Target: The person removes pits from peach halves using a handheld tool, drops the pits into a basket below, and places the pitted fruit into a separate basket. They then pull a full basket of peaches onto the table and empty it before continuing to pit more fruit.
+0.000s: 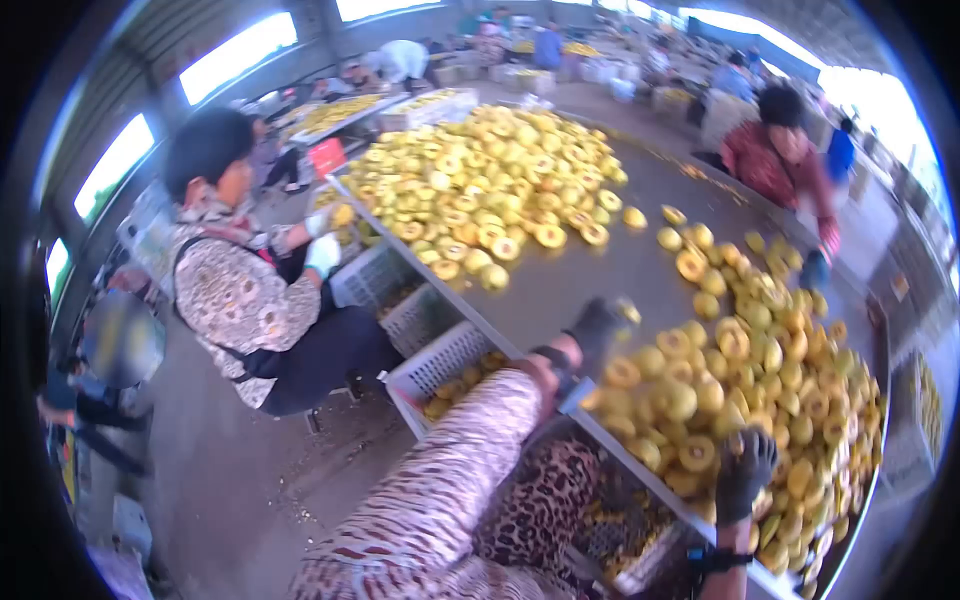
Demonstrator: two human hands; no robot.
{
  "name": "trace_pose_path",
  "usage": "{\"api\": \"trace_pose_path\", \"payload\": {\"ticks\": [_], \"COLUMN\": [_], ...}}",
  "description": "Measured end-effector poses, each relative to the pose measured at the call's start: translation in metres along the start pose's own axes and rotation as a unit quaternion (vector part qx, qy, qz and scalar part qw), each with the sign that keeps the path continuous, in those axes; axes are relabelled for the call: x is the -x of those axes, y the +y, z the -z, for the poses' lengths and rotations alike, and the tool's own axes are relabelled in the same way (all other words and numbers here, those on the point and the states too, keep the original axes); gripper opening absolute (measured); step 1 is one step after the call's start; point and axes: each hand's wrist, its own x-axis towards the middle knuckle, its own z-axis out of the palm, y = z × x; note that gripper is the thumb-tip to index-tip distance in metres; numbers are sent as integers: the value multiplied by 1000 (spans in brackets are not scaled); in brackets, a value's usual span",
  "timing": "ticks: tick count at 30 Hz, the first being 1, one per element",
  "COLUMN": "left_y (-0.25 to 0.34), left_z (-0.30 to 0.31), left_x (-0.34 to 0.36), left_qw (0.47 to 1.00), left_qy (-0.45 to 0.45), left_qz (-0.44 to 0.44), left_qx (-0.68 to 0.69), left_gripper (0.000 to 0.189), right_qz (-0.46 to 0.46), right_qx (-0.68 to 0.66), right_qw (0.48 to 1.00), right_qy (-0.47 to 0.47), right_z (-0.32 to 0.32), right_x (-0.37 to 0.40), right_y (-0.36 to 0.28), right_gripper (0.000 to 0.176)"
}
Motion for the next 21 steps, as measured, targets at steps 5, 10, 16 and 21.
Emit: {"api": "trace_pose_path", "payload": {"ticks": [5, 10, 16, 21], "left_y": [106, 150, 203, 224], "left_z": [32, -12, -44, -57], "left_x": [88, 151, 187, 198], "left_qw": [820, 740, 795, 810], "left_qy": [-54, -106, -152, -142], "left_qz": [183, 232, 224, 219], "left_qx": [540, 622, 544, 526], "left_gripper": [43, 54, 58, 59], "right_qz": [-188, -247, -241, -252], "right_qx": [-313, -452, -441, -478], "right_qw": [929, 843, 851, 836], "right_qy": [-51, -159, -149, -92], "right_z": [33, 58, 87, 85], "right_x": [9, 52, 77, 85], "right_y": [-79, -115, -116, -114], "right_gripper": [23, 23, 22, 24]}}
